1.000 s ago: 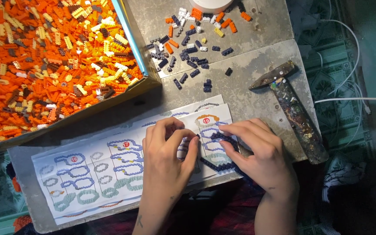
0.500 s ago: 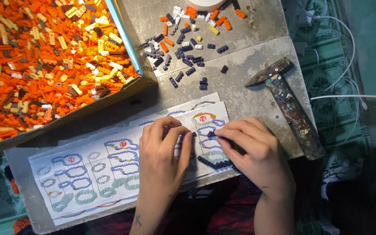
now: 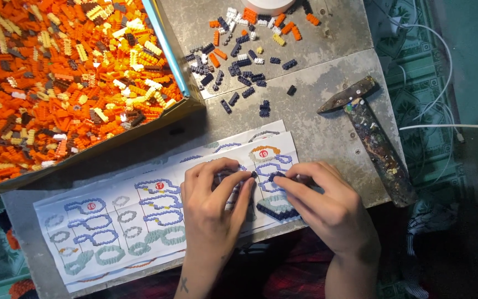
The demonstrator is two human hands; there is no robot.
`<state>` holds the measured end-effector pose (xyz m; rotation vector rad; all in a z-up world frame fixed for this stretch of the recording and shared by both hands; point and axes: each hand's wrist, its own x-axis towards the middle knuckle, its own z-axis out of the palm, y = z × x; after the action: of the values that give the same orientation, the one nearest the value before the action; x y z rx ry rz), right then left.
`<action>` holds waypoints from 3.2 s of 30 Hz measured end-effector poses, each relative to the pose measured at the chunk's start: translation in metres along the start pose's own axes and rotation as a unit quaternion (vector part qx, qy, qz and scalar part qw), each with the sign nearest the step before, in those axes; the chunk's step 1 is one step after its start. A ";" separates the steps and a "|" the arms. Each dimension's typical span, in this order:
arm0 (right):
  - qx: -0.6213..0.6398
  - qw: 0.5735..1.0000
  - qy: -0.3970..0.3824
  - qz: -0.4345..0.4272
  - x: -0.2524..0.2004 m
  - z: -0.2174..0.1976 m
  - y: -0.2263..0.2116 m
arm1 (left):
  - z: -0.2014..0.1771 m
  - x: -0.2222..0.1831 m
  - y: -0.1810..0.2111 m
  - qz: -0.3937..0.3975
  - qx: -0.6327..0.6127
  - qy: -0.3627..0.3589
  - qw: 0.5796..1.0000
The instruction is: Assembling a small figure using miniature interlocking building blocks while following a printed instruction sheet.
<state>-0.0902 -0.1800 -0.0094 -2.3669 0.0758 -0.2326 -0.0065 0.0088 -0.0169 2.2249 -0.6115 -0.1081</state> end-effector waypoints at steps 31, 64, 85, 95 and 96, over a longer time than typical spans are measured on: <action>-0.008 1.000 -0.022 0.011 0.008 0.018 -0.003 | -0.005 0.004 -0.007 -0.010 -0.044 -0.022 0.999; 0.032 0.999 -0.010 0.004 -0.008 0.000 0.013 | 0.025 0.101 -0.011 0.218 0.235 -0.039 0.946; 0.010 1.000 -0.015 -0.017 -0.001 0.005 0.006 | -0.010 -0.007 -0.001 0.067 0.034 -0.024 0.997; 0.002 1.000 -0.024 -0.013 0.003 0.002 0.002 | -0.010 -0.009 -0.006 0.027 -0.054 -0.013 0.998; 0.001 0.999 -0.030 -0.023 0.004 0.002 0.002 | -0.010 -0.008 -0.006 0.031 -0.043 -0.014 0.998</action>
<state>-0.0861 -0.1806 -0.0119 -2.3733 -0.0079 -0.1838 -0.0088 0.0227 -0.0160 2.1219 -0.6785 -0.1310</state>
